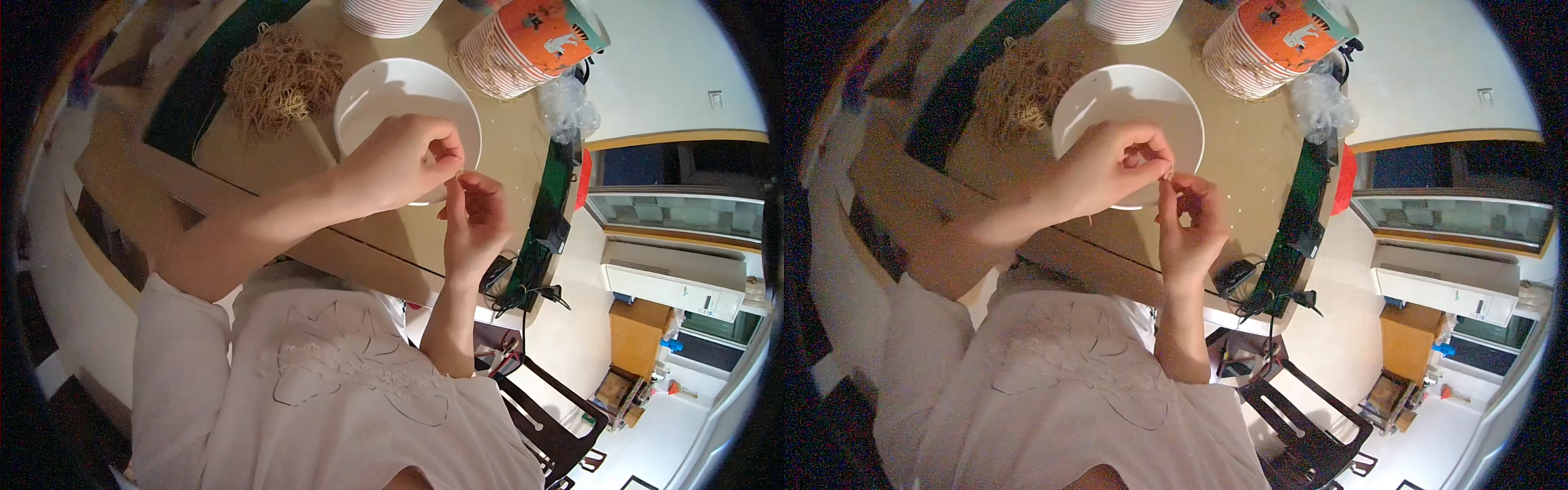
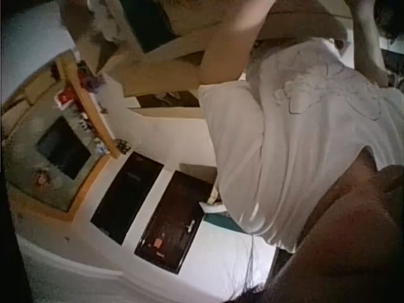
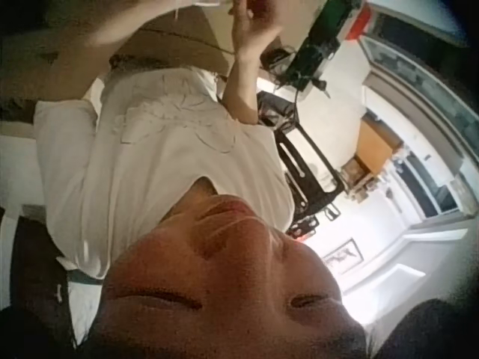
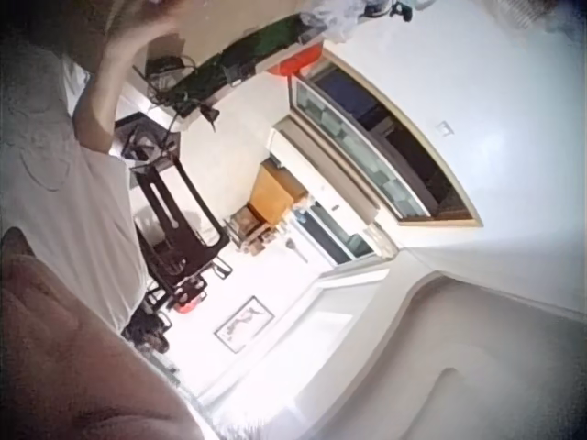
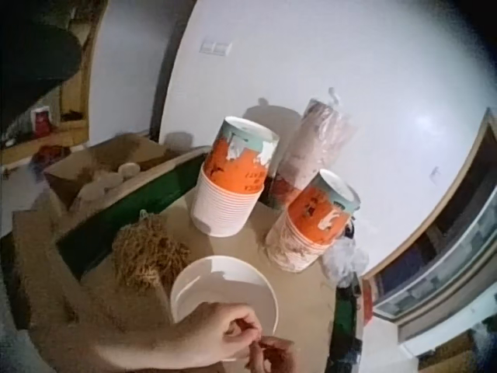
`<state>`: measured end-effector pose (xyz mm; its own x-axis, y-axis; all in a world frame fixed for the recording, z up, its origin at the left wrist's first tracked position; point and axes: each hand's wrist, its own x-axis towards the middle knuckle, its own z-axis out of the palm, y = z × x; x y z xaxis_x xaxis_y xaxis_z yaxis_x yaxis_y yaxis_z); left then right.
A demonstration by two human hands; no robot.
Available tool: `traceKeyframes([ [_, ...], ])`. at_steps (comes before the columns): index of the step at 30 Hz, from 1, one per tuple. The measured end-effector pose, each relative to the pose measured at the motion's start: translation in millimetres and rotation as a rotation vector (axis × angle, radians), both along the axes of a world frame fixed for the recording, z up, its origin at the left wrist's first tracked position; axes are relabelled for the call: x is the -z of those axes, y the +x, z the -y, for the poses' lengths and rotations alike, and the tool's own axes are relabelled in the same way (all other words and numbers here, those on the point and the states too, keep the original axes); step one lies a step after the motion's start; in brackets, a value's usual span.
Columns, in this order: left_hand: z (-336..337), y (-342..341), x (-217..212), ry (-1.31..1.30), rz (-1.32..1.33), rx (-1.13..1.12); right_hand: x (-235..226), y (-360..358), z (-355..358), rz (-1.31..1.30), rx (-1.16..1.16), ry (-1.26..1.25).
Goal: Secure paper bowls with rubber bands for packaging.
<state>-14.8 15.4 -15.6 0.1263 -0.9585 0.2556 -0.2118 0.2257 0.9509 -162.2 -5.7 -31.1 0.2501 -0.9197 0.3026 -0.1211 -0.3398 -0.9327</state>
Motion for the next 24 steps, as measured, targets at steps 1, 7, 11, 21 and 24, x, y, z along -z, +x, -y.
traceKeyframes([
  [1,-0.6,0.5,-1.7,0.043,-0.007,0.006,-0.7,-0.2,0.3,0.006,0.002,-0.005],
  [7,3.3,0.3,-2.3,0.073,-0.018,0.014,0.7,0.1,2.7,0.004,0.002,-0.002],
  [11,2.1,2.3,-0.6,0.072,-0.03,0.018,3.0,2.3,2.0,0.055,0.014,0.034],
  [21,4.6,-2.1,0.4,0.005,-0.012,-0.031,8.3,1.5,6.8,-0.041,0.086,-0.08],
  [24,2.6,-2.5,-4.3,0.066,0.014,-0.053,9.0,0.9,6.9,-0.054,0.105,-0.065],
])
